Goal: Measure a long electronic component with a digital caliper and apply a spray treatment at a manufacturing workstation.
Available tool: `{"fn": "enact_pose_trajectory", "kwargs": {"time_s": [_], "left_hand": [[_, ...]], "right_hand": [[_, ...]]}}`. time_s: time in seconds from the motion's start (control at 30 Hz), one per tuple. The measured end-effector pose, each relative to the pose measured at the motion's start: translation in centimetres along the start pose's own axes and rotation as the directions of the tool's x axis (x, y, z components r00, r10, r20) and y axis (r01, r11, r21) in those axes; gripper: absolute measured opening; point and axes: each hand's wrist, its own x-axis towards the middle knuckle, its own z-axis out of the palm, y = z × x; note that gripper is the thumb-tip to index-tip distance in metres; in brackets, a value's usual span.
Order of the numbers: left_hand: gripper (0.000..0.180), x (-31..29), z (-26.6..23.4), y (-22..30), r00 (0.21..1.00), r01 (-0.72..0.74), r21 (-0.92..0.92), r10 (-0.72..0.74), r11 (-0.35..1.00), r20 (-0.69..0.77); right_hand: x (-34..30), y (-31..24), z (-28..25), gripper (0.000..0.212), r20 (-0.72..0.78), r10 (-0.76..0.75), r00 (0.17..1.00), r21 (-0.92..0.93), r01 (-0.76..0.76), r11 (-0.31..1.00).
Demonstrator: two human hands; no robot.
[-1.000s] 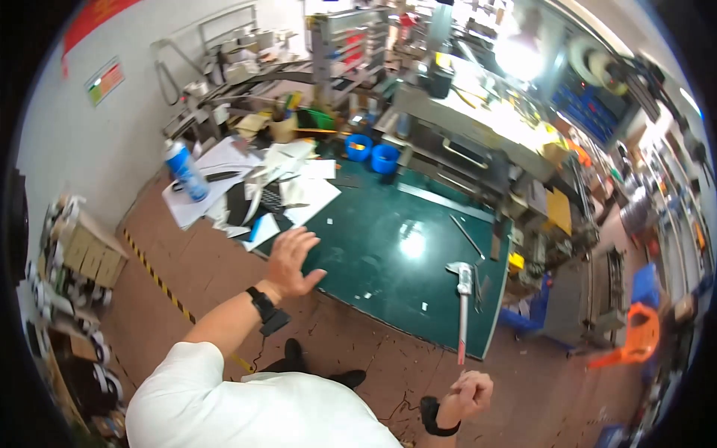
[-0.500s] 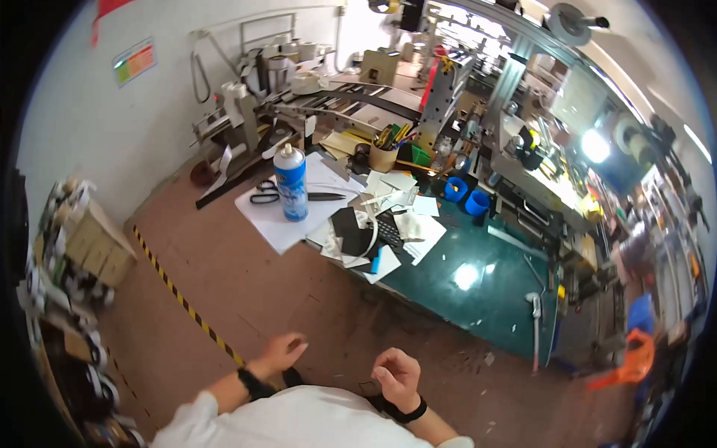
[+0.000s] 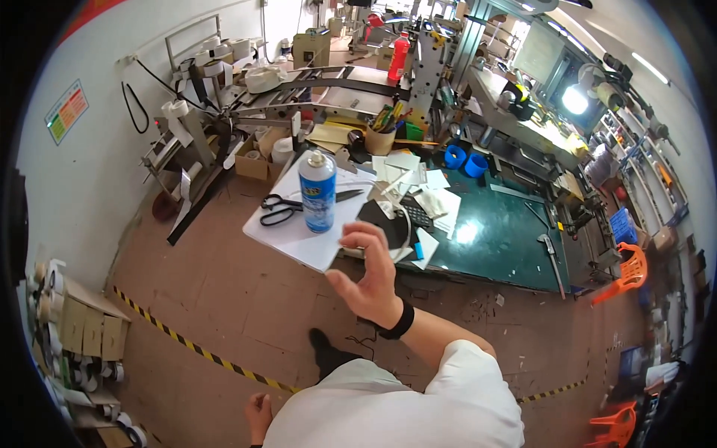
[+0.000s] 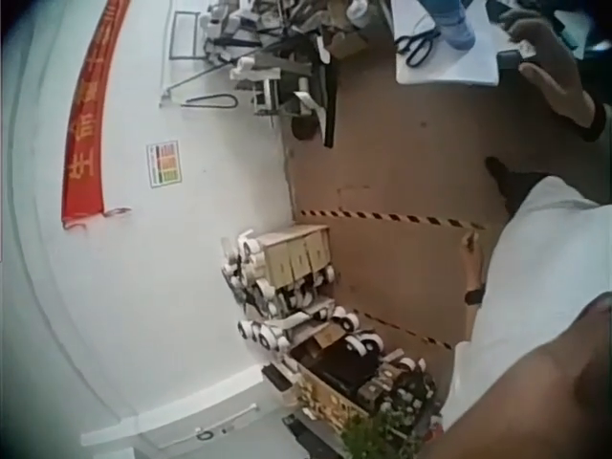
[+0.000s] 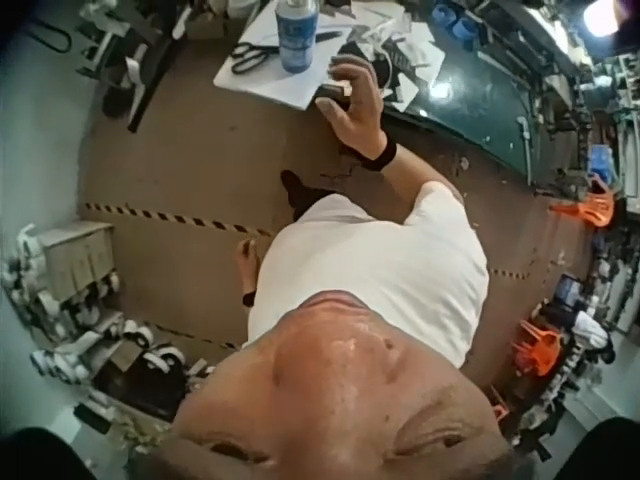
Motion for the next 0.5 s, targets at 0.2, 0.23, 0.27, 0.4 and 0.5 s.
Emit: {"fn": "enact_pose_trajectory", "kwargs": {"time_s": [0.2, 0.23, 0.27, 0.4, 0.5], "left_hand": [[0.029, 10.4, -5.6, 2.2, 0.996, -0.091, 0.075, 0.092, 0.993, -0.004], [0.03, 13.1, -6.5, 2.7, 0.991, -0.134, 0.061, 0.134, 0.989, 0.004], [0.031, 15.7, -7.5, 3.1, 0.984, -0.177, 0.049, 0.177, 0.983, 0.017], [0.031, 24.1, -11.5, 4.4, 0.991, -0.132, 0.223, 0.126, 0.966, 0.04], [0.031, 28.9, -15.3, 2.7, 0.999, -0.026, 0.302, 0.019, 0.953, 0.026]], "right_hand": [[0.0, 0.6, 6.6, 0.045, -0.111, -0.059, 0.992, 0.307, 0.091, 0.947], [-0.9, 0.6, 8.2, 0.046, -0.076, -0.095, 0.993, 0.469, 0.12, 0.875], [-1.6, 1.0, 9.9, 0.049, 0.054, -0.051, 0.997, 0.554, 0.012, 0.832], [-0.4, 2.3, 17.5, 0.053, 0.357, 0.118, 0.927, 0.665, -0.341, 0.664], [2.7, 4.0, 21.1, 0.055, 0.467, 0.172, 0.867, 0.633, -0.464, 0.62]]}}
